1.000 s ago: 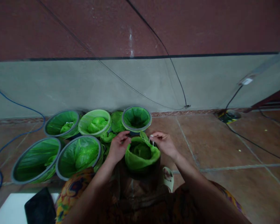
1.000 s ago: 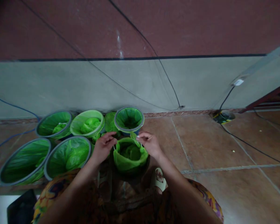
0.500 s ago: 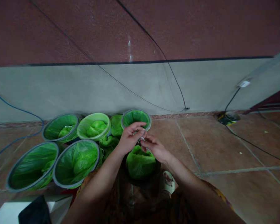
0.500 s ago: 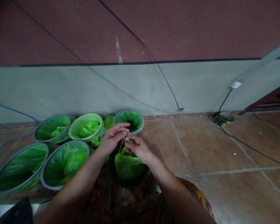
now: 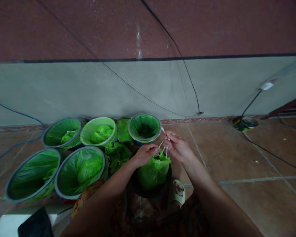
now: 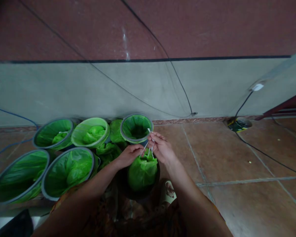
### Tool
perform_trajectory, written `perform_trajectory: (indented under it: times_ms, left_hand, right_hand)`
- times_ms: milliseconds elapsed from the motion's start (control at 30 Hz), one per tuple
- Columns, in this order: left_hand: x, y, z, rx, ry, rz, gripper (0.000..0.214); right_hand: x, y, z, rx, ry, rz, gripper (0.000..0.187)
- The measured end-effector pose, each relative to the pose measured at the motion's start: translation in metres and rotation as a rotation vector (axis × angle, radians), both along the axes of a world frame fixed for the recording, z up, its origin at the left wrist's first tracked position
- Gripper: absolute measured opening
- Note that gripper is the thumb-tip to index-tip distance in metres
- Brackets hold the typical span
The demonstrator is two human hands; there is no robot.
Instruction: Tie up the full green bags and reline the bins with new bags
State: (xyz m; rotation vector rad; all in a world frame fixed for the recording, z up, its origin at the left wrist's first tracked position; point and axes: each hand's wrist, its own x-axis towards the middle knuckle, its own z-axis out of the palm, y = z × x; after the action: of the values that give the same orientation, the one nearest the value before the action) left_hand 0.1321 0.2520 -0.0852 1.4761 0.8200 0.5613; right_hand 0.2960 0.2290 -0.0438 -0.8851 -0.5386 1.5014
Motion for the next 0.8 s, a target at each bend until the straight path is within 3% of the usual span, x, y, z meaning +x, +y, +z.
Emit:
perform_trajectory:
  times_ms: [100,233,300,367,467,600,700,800]
  left_hand:
    - [0.003,-0.002,-0.004,-0.006,0.071,-0.009,0.019]
    - [0.010,0.002,-0.018,-0.132,0.274,0.281,0.019]
    - [0.013,0.001,-0.025,-0.157,0.307,0.322,0.018]
    - [0.015,-0.003,-0.028,-0.089,0.277,0.244,0.020]
    - [0.019,-0.015,-0.025,0.055,0.224,0.028,0.022]
    - [0.020,-0.024,-0.019,0.155,0.170,-0.205,0.016]
    - [0.019,-0.021,-0.020,0.150,0.207,-0.207,0.020]
    - [0.016,-0.013,-0.024,0.071,0.263,-0.066,0.030]
  right_hand:
    - [0.003,0.003,0.000,-0.017,-0.022,-0.078,0.026]
    - [-0.006,0.000,0.002,0.022,-0.184,-0.180,0.024]
    - [-0.013,-0.003,0.004,0.038,-0.236,-0.167,0.023]
    - [-0.021,-0.005,0.006,0.051,-0.223,-0.090,0.022]
    - [-0.028,-0.004,0.008,0.072,-0.138,-0.005,0.020]
    - [-0.022,0.001,0.009,0.049,-0.066,-0.032,0.020]
    - [-0.014,0.003,0.005,-0.018,-0.132,-0.035,0.026]
    - [-0.010,0.003,-0.007,-0.178,-0.304,-0.032,0.034]
